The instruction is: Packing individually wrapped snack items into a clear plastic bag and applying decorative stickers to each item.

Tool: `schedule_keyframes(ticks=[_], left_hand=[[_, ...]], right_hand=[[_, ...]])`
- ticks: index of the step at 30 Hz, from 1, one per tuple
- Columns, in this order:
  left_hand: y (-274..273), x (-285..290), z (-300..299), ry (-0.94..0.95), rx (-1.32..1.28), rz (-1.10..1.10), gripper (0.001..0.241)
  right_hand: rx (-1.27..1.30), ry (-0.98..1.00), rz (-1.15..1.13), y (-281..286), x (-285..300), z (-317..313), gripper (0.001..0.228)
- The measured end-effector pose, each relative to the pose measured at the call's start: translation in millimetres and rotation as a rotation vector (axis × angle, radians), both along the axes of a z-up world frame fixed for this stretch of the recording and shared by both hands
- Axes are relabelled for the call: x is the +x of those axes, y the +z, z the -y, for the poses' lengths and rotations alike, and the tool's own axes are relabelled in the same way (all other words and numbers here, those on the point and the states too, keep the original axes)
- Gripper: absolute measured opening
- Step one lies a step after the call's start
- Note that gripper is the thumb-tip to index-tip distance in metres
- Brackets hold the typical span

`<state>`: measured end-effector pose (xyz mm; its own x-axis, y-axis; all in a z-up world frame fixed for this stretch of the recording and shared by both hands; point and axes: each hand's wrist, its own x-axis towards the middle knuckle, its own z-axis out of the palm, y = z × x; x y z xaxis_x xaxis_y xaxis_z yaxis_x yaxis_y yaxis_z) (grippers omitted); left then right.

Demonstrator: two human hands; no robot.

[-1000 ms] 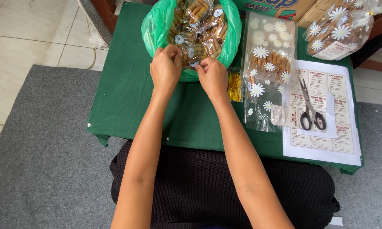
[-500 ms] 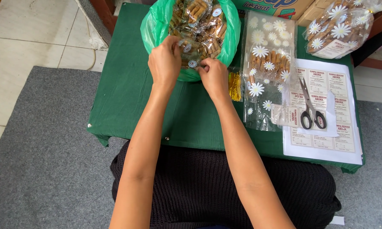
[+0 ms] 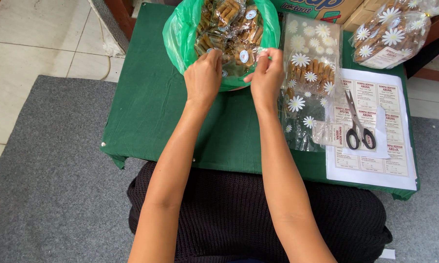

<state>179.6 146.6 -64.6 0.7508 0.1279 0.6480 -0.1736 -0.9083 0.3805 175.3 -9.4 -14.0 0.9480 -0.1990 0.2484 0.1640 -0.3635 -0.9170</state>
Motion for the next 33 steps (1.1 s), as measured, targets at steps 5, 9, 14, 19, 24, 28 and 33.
schedule_keyframes(ticks=[5,9,14,19,24,28,33], left_hand=[[-8,-9,25,-0.040,0.017,0.014,0.009],[-19,-12,37,-0.064,0.151,0.018,0.019],[17,-39,34,-0.141,0.143,-0.107,0.032],[43,-69,38,-0.458,-0.869,-0.187,0.044],[51,-93,55,-0.645,-1.502,-0.376,0.033],[39,-105,67,-0.691,-1.522,-0.400,0.032],[24,-124,87,-0.727,-1.496,-0.484,0.034]], right_hand=[[0.324,0.031,0.039,15,1,12,0.015],[0.601,0.087,-0.021,23,-5,23,0.015],[0.617,0.106,-0.083,32,-24,33,0.025],[0.596,0.250,0.025,36,-53,43,0.014],[0.510,0.265,0.001,32,-81,62,0.013],[0.378,0.211,0.013,26,-99,93,0.011],[0.358,0.223,0.000,23,-128,122,0.015]])
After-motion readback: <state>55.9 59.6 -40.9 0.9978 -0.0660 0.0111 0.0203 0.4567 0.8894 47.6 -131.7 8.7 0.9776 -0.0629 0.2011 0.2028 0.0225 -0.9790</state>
